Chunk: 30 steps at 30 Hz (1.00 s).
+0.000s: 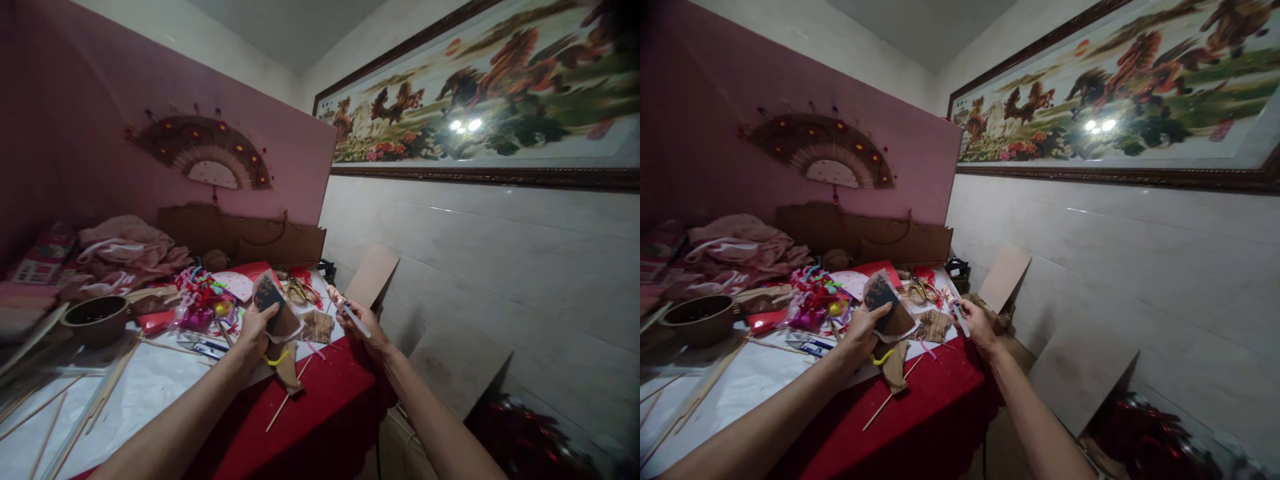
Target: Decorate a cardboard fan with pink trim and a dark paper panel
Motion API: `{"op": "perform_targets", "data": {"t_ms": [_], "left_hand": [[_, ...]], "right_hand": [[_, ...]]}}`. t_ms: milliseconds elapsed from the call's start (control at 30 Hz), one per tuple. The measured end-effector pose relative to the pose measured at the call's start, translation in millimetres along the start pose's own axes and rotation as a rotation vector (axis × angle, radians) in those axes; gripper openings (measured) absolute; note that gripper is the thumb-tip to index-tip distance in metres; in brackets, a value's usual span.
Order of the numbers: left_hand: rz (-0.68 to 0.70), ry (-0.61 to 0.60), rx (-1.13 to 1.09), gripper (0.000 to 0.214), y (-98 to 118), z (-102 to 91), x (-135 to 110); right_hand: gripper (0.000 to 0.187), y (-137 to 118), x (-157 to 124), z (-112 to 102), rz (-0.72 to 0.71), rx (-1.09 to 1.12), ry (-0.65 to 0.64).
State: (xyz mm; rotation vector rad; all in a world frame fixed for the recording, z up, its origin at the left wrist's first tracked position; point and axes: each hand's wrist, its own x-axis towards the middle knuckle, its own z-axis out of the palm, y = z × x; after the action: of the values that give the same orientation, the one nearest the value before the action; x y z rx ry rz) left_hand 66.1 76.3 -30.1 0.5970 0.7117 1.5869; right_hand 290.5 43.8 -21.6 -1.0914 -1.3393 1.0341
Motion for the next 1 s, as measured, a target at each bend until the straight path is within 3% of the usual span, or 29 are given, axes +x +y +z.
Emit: {"op": "perform_targets", "data": {"t_ms": [233,467,633,900,1000], "left_hand": [[0.055,0.002,0.002,0.032,27,-2.5,-2],[0.168,0.072,0.010,0.035,76,-23.7,-9],[0.228,0.077,-0.003,0.033,92,-38.7,-19],[0.104,-0.070,-0.091,0.025,109,-48.8,-38],[-0.013,-0.130,-0.050,0.023,113,-56.4,-44]], "right_hand": [[0.022,-17,8,42,0.067,0.197,-0.176],[0.021,-25,12,82,0.122,0.345,-0.271],[0.014,-18,12,103,0.152,0.385,-0.301],[0.020,-18,13,121,0.220,0.504,-0.334],[0.020,-19,13,126,0.240,0.525,-0.326]]}}
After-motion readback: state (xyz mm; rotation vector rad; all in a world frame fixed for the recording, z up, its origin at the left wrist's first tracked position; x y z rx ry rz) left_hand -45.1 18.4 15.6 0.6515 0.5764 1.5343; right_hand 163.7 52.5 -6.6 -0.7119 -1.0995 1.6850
